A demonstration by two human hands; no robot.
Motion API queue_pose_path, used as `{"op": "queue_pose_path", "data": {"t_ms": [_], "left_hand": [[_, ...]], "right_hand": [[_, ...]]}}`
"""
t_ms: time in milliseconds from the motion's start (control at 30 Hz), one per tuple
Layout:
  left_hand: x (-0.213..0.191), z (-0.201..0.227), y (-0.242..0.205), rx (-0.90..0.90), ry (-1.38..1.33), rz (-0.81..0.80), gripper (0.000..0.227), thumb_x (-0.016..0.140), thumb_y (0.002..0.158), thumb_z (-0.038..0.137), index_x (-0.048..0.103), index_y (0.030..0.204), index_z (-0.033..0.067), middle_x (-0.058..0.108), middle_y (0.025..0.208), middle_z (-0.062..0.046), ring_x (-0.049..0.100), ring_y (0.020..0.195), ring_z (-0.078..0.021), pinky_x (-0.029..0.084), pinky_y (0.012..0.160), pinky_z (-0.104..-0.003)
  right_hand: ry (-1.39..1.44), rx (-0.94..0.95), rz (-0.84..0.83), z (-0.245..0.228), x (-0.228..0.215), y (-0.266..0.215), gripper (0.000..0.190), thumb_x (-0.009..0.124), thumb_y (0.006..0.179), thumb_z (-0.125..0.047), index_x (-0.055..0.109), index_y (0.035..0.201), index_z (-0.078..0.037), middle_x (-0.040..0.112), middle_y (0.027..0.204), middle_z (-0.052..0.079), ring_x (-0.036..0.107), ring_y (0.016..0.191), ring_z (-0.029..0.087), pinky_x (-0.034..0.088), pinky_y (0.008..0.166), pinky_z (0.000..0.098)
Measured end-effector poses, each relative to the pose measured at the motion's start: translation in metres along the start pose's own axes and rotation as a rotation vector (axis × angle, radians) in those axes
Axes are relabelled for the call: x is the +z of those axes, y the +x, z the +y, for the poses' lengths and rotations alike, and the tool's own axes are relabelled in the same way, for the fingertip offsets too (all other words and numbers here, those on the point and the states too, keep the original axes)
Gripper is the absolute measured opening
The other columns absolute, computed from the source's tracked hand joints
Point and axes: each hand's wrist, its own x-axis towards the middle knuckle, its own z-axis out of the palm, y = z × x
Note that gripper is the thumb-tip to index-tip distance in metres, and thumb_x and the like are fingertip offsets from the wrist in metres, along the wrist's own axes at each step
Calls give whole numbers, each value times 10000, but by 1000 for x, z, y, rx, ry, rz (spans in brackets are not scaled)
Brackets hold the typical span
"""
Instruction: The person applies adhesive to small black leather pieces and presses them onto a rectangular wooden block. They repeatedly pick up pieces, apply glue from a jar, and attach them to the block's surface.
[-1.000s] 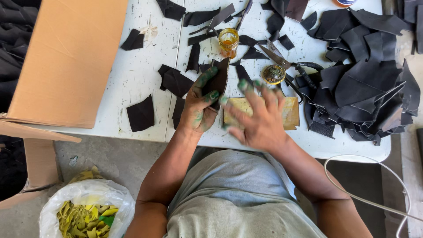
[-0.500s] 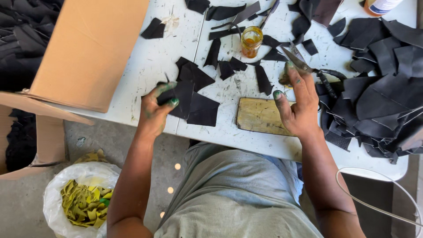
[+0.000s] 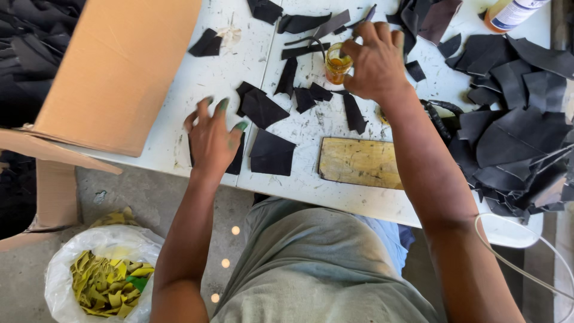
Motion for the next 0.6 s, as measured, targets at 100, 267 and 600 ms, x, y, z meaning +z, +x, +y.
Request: {"op": "queue_pose_path", "data": {"t_ms": [100,267,600], "left_hand": [[35,-1,33,-55,-33,-154,567,874,857,346,660,1182,-65,606,1121,-203,605,1138,-304,325,1057,-554],[66,-4,44,-65,-94,-127,531,915,723,250,663,1081,-51,648,1046,-187,641,1033,-342,423,1007,-530],[25,15,61,-220,-1390,193,352,695,885,-103,544,1161,55,640,1054,-16,632,908,-69,551,764,-187]], "right_hand": [[-13,35,-142,0,7,13,434,873,723,-392,803,1111,-211,560,1254,112,453,1224,315,336,1004,511],[-38,13,-227,7,16,19,380,852,758,-327,809,1127,-252,557,1221,116,470,1168,304,343,1007,495],[79,53,-312,4,10,26,516,849,607,-257,809,1115,-330,551,1350,49,440,1260,294,325,1044,464]]}}
